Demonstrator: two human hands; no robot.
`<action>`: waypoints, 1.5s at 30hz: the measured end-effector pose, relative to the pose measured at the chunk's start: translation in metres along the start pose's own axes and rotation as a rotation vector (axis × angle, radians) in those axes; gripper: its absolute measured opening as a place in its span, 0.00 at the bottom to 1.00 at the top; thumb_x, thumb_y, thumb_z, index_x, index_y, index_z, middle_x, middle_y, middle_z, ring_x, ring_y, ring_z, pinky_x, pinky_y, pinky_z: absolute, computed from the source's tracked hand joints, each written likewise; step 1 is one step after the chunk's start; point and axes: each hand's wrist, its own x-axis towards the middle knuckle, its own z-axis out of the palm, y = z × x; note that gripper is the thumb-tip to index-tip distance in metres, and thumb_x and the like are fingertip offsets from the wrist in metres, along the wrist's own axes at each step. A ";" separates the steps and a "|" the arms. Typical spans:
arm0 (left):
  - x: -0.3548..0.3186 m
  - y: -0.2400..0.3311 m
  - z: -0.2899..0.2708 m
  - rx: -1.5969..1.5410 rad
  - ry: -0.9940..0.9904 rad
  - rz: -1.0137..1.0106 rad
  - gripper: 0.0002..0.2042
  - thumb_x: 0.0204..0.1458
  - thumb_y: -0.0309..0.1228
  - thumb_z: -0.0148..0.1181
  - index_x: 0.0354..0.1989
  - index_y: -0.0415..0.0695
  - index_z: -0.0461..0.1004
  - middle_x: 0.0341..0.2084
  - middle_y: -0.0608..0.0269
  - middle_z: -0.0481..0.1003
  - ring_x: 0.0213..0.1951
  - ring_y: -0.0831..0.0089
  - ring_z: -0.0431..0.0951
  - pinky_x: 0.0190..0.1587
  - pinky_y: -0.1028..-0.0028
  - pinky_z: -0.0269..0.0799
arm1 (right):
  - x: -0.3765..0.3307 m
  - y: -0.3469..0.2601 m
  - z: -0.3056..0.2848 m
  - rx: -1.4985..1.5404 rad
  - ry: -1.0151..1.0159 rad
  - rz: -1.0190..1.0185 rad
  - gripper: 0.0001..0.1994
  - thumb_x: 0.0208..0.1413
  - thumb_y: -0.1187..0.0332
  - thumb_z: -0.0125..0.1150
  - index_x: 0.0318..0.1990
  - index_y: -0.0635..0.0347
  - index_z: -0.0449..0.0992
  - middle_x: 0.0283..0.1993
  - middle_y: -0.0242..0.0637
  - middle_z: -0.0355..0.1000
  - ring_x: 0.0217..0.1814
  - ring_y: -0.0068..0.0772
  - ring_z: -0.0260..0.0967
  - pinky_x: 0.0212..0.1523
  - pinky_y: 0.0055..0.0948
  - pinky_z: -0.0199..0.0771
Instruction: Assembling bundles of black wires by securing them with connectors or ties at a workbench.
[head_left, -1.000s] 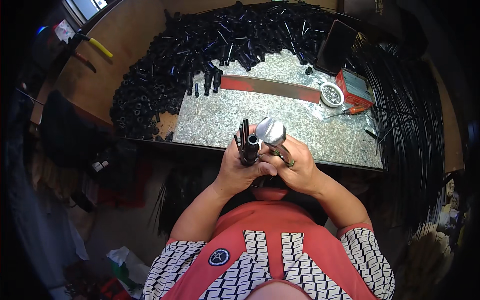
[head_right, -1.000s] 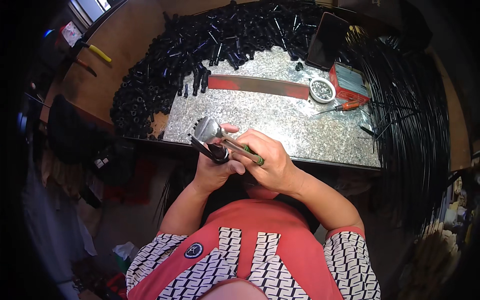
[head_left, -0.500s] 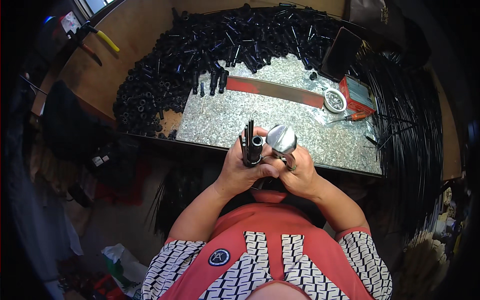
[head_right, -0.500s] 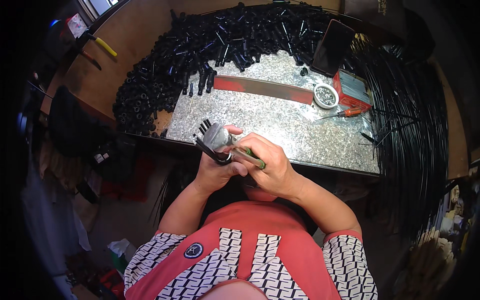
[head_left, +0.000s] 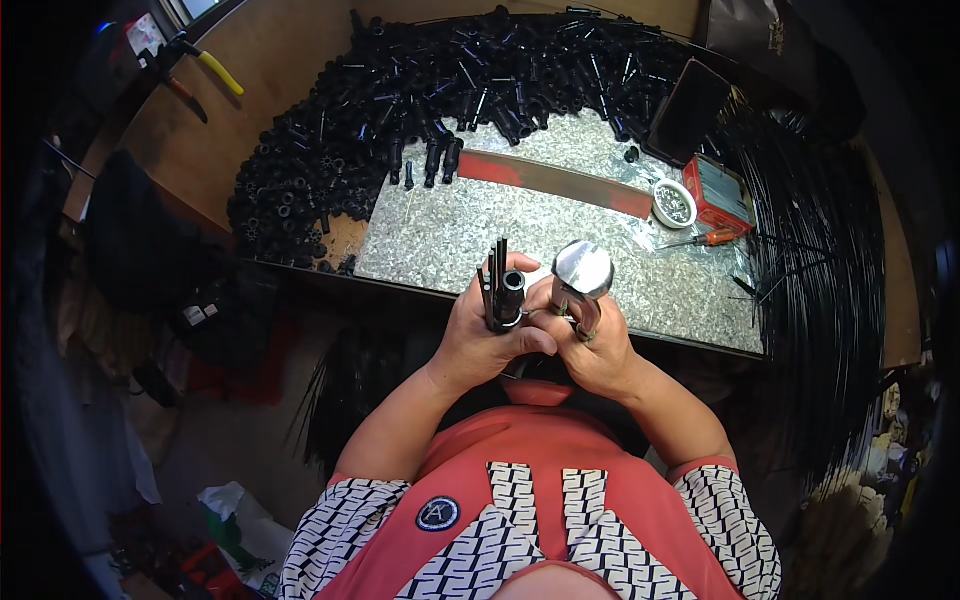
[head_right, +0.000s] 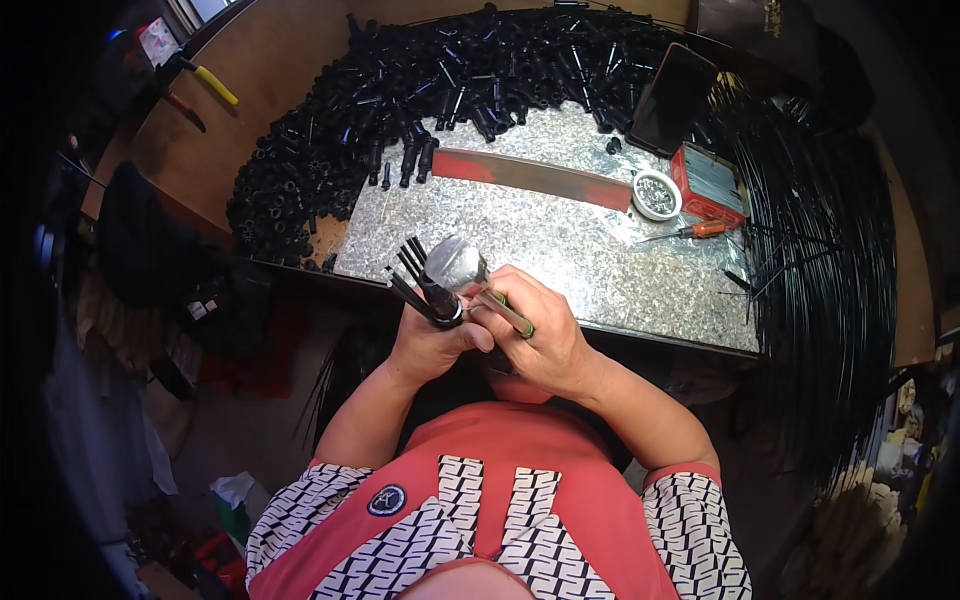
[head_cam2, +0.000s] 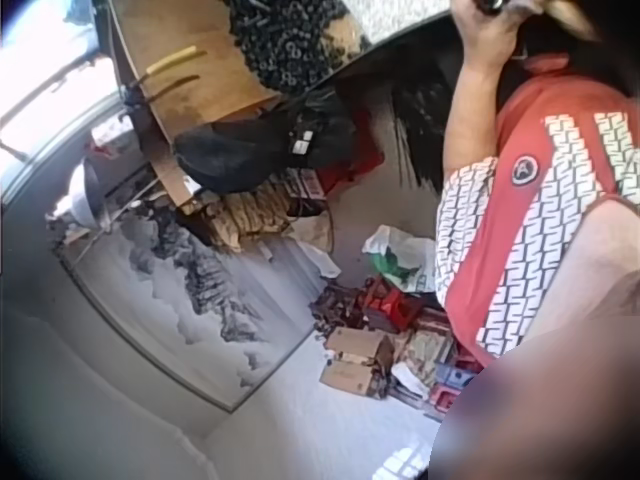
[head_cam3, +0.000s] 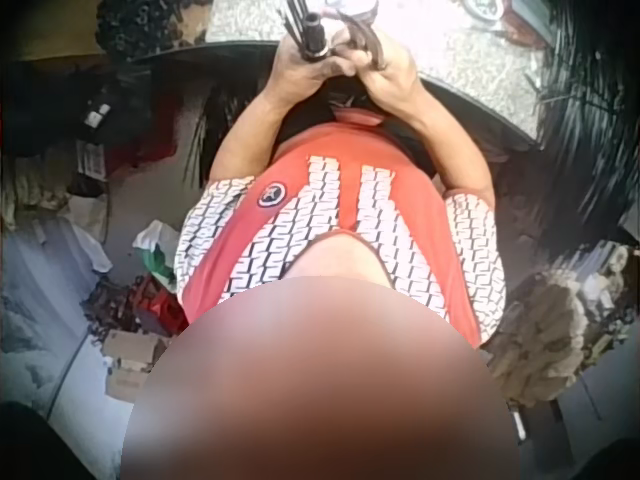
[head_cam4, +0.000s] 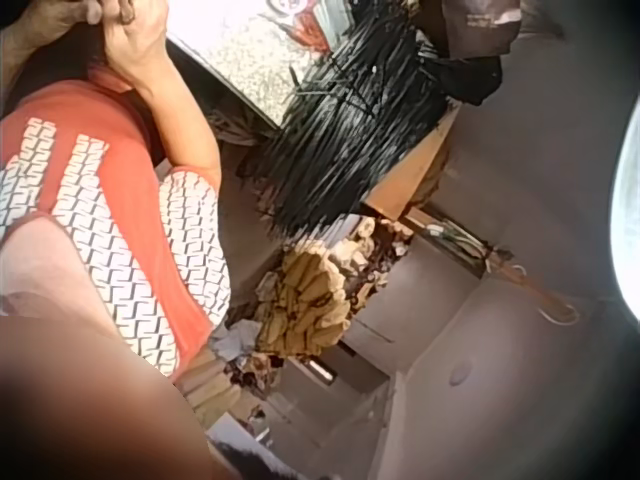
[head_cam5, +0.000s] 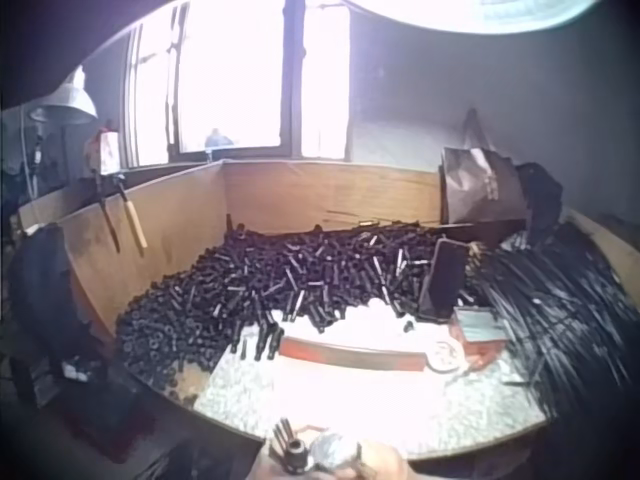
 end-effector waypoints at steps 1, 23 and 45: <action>0.000 0.001 0.000 0.000 0.002 0.000 0.36 0.31 0.42 0.77 0.50 0.43 0.65 0.27 0.75 0.67 0.31 0.84 0.66 0.35 0.82 0.64 | 0.001 -0.001 0.000 -0.008 -0.001 -0.008 0.06 0.52 0.76 0.55 0.37 0.67 0.70 0.34 0.45 0.69 0.36 0.42 0.70 0.37 0.30 0.70; -0.003 0.003 -0.009 0.019 -0.064 -0.055 0.38 0.32 0.41 0.77 0.52 0.43 0.64 0.27 0.78 0.63 0.29 0.87 0.62 0.34 0.86 0.60 | 0.006 -0.002 0.004 -0.105 0.059 -0.165 0.07 0.47 0.78 0.59 0.34 0.64 0.69 0.30 0.43 0.69 0.30 0.39 0.71 0.31 0.31 0.70; -0.003 0.026 -0.037 -0.162 -0.119 -0.117 0.39 0.29 0.51 0.72 0.46 0.33 0.70 0.25 0.68 0.74 0.28 0.82 0.72 0.31 0.81 0.67 | -0.016 -0.041 -0.052 -0.843 -0.350 -0.020 0.36 0.38 0.76 0.66 0.61 0.55 0.63 0.25 0.39 0.61 0.22 0.39 0.64 0.22 0.36 0.65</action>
